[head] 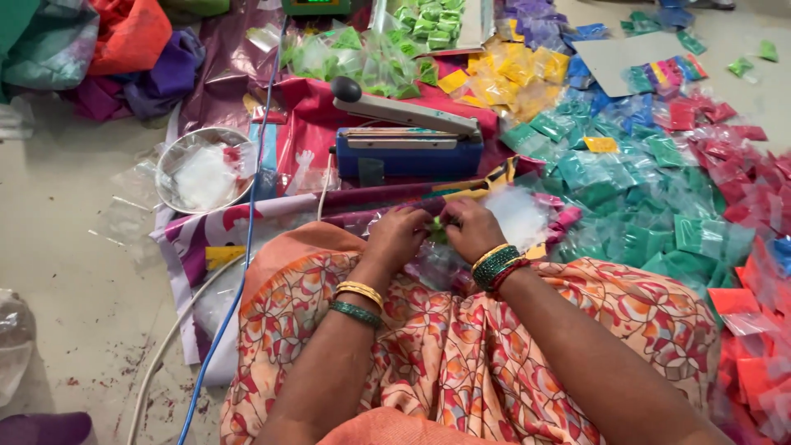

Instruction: The person packages colorful powders into small plastic bags and seals them with a heat sealer.

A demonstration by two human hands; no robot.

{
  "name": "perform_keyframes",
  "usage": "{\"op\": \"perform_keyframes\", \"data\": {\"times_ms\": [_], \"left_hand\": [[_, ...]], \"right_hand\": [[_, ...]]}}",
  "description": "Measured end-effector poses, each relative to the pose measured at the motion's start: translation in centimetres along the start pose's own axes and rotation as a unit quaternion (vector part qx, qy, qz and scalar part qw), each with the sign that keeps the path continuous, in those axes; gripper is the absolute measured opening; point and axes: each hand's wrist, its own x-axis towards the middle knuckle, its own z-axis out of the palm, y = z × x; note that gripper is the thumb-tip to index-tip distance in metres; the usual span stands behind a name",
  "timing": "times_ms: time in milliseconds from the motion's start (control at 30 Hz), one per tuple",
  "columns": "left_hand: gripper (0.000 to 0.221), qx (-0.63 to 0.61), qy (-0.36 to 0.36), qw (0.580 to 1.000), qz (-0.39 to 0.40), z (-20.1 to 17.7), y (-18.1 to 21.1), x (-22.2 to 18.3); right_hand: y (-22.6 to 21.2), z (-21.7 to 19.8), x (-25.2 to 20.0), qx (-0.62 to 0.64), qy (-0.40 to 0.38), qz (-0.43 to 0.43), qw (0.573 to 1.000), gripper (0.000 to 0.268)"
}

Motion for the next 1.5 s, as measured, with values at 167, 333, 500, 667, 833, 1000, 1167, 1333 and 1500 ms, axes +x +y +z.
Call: {"op": "perform_keyframes", "data": {"times_ms": [167, 333, 500, 667, 833, 1000, 1167, 1333, 1500], "left_hand": [[0.011, 0.008, -0.043, 0.998, -0.034, -0.5, 0.3, 0.1], [0.015, -0.038, 0.002, 0.992, -0.123, -1.6, 0.6, 0.2], [0.018, -0.106, 0.043, 0.968, -0.222, -2.2, 0.0, 0.2], [0.015, -0.24, 0.039, 0.939, -0.244, -1.7, -0.7, 0.4], [0.008, -0.345, 0.014, 0.91, -0.227, -1.1, -1.5, 0.3], [0.006, -0.456, -0.036, 0.858, -0.232, 0.7, -3.2, 0.2], [0.007, -0.484, -0.096, 0.83, -0.261, 0.4, -2.7, 0.0], [0.005, -0.471, -0.108, 0.836, -0.261, -1.1, -1.0, 0.0], [0.005, -0.463, -0.062, 0.849, -0.247, -0.7, -1.2, 0.1]], "right_hand": [[-0.5, -0.5, -0.7, 0.023, 0.023, -0.021, 0.999, 0.033], [-0.8, 0.2, -0.8, 0.023, 0.034, 0.011, 0.999, 0.059], [2.3, 2.1, -1.3, -0.018, 0.02, 0.05, 0.998, 0.053], [0.9, 0.7, -1.4, -0.069, 0.018, 0.028, 0.997, 0.063], [0.5, -0.6, -0.6, 0.085, 0.018, 0.057, 0.995, 0.064], [-0.1, -1.6, -0.3, 0.355, -0.038, 0.154, 0.921, 0.059], [-2.8, -3.4, -0.4, 0.229, 0.03, -0.032, 0.972, 0.046], [-1.7, -4.0, -0.6, 0.054, -0.026, -0.031, 0.998, 0.023], [-1.4, -5.8, 0.0, -0.016, -0.086, -0.085, 0.993, 0.019]]}}
